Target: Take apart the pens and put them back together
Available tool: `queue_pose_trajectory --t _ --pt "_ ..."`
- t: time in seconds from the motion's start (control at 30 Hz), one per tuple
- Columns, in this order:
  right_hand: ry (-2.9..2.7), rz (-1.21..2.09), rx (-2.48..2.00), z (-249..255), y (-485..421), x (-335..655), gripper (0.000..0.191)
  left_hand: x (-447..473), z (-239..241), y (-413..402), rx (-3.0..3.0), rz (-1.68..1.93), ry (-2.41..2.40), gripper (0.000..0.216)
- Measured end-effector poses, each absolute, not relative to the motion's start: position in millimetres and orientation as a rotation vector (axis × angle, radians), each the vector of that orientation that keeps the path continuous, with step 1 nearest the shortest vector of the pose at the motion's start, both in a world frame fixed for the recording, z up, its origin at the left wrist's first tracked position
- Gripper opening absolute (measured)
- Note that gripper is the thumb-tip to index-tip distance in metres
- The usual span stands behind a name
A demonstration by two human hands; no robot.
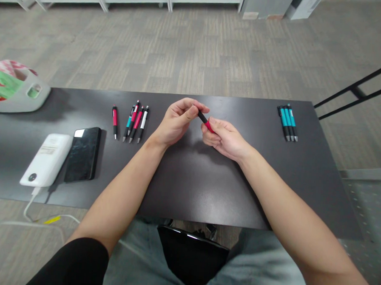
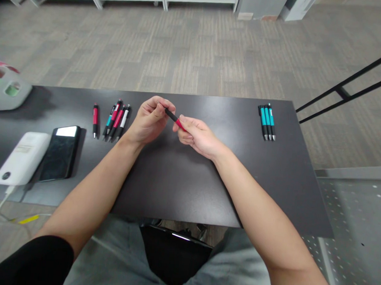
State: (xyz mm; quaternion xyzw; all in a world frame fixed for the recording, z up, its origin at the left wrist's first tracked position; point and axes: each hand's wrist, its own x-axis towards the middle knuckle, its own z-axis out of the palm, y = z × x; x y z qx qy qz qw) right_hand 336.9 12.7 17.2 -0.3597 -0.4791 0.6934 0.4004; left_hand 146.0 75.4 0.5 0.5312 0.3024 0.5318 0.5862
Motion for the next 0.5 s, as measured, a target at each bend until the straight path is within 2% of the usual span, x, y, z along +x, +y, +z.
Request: queue_pose_trajectory --t 0.17,0.33,0.5 --pt "-1.239 1.731 -0.924 17 15 342 0.068 148 1 75 1.250 1.238 0.731 0.053" --pt "-1.223 1.552 -0.971 13 26 355 0.060 147 -4 82 1.246 1.283 0.784 0.044" --pt "-1.089 1.367 -1.041 9 42 369 0.065 148 -9 87 1.255 1.371 0.787 0.053"
